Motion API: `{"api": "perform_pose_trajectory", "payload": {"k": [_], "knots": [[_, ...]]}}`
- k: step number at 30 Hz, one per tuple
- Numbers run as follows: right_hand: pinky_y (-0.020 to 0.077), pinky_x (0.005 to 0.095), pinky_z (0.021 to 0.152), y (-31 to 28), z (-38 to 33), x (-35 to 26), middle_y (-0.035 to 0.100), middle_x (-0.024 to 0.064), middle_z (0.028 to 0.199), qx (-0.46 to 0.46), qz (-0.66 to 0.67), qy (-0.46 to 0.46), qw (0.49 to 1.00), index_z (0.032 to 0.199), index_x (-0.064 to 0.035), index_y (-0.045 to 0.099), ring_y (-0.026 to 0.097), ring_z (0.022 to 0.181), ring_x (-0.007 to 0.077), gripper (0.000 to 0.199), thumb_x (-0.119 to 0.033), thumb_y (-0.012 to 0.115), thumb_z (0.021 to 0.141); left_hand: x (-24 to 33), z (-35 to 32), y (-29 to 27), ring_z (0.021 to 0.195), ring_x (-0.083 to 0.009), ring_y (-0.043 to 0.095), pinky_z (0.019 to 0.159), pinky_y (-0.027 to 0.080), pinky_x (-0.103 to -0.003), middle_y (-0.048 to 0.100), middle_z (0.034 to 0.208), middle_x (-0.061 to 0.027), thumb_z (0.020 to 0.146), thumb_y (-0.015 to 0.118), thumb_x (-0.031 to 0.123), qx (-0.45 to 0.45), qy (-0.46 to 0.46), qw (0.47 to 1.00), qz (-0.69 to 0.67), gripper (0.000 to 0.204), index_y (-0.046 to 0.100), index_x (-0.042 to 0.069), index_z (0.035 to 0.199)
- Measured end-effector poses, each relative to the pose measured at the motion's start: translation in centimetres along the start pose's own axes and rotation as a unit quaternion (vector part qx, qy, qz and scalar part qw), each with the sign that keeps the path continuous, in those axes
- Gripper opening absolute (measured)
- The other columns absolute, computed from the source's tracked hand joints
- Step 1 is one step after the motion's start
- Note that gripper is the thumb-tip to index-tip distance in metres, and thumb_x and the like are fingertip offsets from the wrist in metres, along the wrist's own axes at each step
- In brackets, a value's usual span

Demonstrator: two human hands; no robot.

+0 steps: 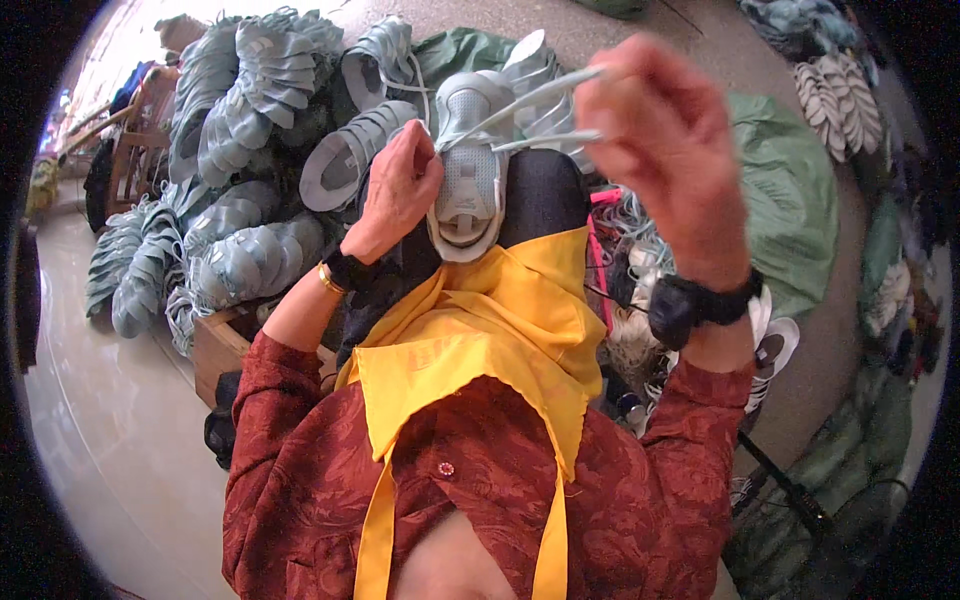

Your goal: The person laces a light-colored sneaker by threading the laces through the eyelets and tying a knot. They then place the finished shoe into a stack of similar shoes and pick up another shoe to begin the process again.

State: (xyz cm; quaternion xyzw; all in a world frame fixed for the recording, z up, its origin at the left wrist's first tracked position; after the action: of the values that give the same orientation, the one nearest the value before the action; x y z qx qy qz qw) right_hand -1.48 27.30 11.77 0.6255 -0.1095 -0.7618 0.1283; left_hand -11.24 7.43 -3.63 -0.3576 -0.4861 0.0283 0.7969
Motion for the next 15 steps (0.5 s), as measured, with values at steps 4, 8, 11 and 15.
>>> {"api": "perform_pose_trajectory", "payload": {"k": [4, 8, 11, 15], "knots": [[0.0381, 0.0150, 0.050, 1.4, 0.3, -5.6, 0.046, 0.0017, 0.089, -0.099, 0.224, -0.072, 0.967, 0.101, -0.0055, 0.049, 0.045, 0.065, 0.0045, 0.011, -0.014, 0.055, 0.105, 1.4, 0.7, -0.4, 0.066, -0.0241, 0.057, 0.062, 0.047, -0.034, 0.054, 0.075, -0.0112, 0.084, 0.068, 0.001, 0.001, 0.023, 1.000, 0.014, 0.017, 0.052, 0.000, 0.086], [0.0433, 0.0185, 0.047, 3.9, 2.3, -3.4, 0.055, 0.0054, 0.088, -0.143, 0.185, -0.093, 0.968, 0.102, -0.0041, 0.054, 0.050, 0.063, 0.0072, 0.017, -0.021, 0.057, 0.105, 3.0, 0.7, -0.3, 0.065, -0.0260, 0.064, 0.061, 0.050, -0.034, 0.063, 0.075, -0.0134, 0.083, 0.071, 0.001, -0.028, 0.003, 0.998, -0.050, 0.013, 0.057, 0.000, 0.085], [0.0426, 0.0218, 0.042, 4.8, 2.6, -2.7, 0.062, 0.0063, 0.082, -0.146, 0.157, -0.135, 0.967, 0.104, -0.0033, 0.060, 0.051, 0.055, 0.0074, 0.019, -0.022, 0.060, 0.104, 3.8, 1.1, -0.5, 0.067, -0.0201, 0.064, 0.063, 0.051, -0.033, 0.064, 0.076, -0.0112, 0.087, 0.070, 0.002, -0.017, 0.008, 0.997, -0.072, 0.012, 0.057, 0.000, 0.088], [0.0413, 0.0228, 0.043, 4.6, 2.2, -3.0, 0.061, 0.0061, 0.082, -0.142, 0.149, -0.136, 0.969, 0.105, -0.0026, 0.060, 0.050, 0.056, 0.0073, 0.021, -0.023, 0.060, 0.104, 3.1, 1.6, -0.7, 0.078, -0.0078, 0.059, 0.071, 0.051, -0.026, 0.062, 0.086, -0.0031, 0.094, 0.065, 0.000, -0.029, -0.028, 0.989, -0.141, 0.008, 0.058, 0.001, 0.096]]}}
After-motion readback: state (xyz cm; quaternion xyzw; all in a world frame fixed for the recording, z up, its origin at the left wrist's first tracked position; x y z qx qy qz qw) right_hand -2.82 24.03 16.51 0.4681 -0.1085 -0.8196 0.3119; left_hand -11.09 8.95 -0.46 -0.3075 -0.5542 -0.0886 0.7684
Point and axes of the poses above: each hand's wrist, its own z-axis towards the middle knuckle, its own y-axis out of the palm, x = y × z, the point moved 9 cm from there along z, towards the middle knuckle
